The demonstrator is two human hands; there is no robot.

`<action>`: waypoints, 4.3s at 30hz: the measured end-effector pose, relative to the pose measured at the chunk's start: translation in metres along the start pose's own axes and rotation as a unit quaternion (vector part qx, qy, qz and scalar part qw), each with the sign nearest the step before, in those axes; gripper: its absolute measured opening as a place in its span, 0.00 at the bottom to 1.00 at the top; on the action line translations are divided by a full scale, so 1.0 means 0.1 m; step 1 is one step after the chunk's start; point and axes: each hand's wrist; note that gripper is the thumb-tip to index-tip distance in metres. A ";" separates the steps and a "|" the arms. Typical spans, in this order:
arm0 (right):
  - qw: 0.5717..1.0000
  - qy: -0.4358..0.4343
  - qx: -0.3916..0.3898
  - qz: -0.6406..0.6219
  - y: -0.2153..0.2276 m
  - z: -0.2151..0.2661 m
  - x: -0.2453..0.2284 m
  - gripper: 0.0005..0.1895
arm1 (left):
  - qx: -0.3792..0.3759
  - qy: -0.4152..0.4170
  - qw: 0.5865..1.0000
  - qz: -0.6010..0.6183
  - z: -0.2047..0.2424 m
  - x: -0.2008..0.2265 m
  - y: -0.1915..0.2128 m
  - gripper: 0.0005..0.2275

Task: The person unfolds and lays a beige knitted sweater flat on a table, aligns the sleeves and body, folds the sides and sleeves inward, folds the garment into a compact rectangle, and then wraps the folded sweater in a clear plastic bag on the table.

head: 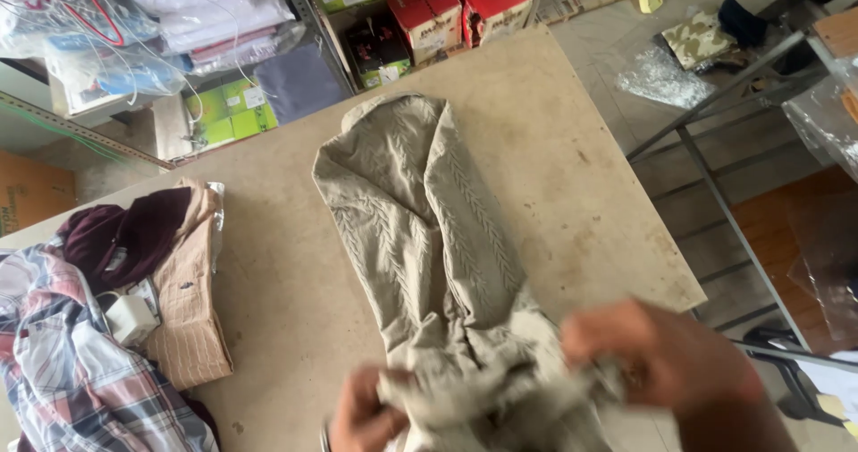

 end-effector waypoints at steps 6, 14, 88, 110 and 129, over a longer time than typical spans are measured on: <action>0.854 -0.256 0.150 -0.427 -0.13 -1.27 1.47 0.20 | 0.143 0.217 0.952 0.159 -1.83 0.11 0.27 0.12; 0.871 -0.258 0.150 -0.391 -0.42 -1.38 2.09 0.34 | 0.154 0.244 0.957 0.024 -1.97 -0.15 0.44 0.15; 0.807 -0.237 0.326 -0.432 -1.42 -0.79 1.75 0.37 | 0.236 -0.097 0.741 -0.621 -1.41 0.17 -0.12 0.09; 0.857 -0.318 0.369 -0.167 -1.32 -0.46 2.03 0.30 | 0.210 -0.148 0.777 -0.575 -1.32 0.15 0.12 0.09; 0.882 -0.284 0.345 -0.153 -1.15 -0.78 1.97 0.23 | 0.239 -0.095 0.775 -0.578 -1.22 0.31 0.12 0.06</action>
Point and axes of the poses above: each hand's wrist, its own z-axis away from the middle knuckle, its own y-axis out of the back of the hand, x = y × z
